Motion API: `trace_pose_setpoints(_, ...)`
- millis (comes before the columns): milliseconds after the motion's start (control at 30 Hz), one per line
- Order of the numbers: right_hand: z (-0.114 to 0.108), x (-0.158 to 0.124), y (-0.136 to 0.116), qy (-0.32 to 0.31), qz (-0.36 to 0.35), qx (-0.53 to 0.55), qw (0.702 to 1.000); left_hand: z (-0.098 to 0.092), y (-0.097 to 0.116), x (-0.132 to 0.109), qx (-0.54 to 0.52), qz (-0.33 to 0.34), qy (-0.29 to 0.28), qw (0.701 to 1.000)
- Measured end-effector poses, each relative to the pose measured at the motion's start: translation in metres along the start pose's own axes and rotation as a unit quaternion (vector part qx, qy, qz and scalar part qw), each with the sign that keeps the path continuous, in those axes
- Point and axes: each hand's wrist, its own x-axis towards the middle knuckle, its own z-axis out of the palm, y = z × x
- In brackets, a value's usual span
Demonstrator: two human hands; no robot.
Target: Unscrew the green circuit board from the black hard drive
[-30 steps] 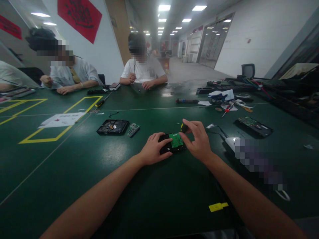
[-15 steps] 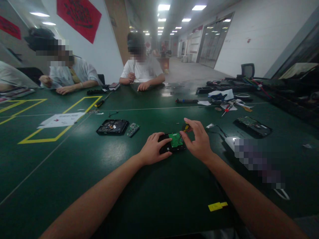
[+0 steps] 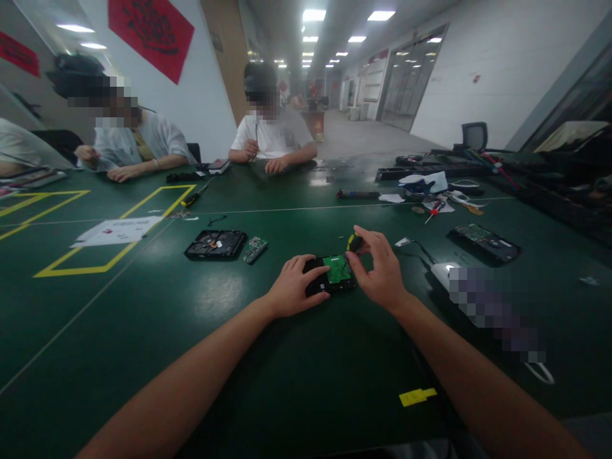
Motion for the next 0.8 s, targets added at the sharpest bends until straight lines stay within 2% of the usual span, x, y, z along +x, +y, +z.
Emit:
trace_pose_setpoints(333,-0.0003,0.0006,-0.0009,-0.002,-0.011,0.000,1.000,0.0010,-0.0013,0.0000,0.001,-0.002,0.001,1.000)
trace_pose_setpoints(667,0.0041,-0.0063,0.0027,-0.026,0.018,0.022,0.999,0.0029,-0.0013,-0.0002,-0.002,-0.003,0.007,1.000)
trace_pose_setpoints(800,0.0036,-0.0042,0.0030,-0.021,-0.002,0.024,0.999,0.0020,-0.0013,-0.0003,-0.002,0.000,0.006,1.000)
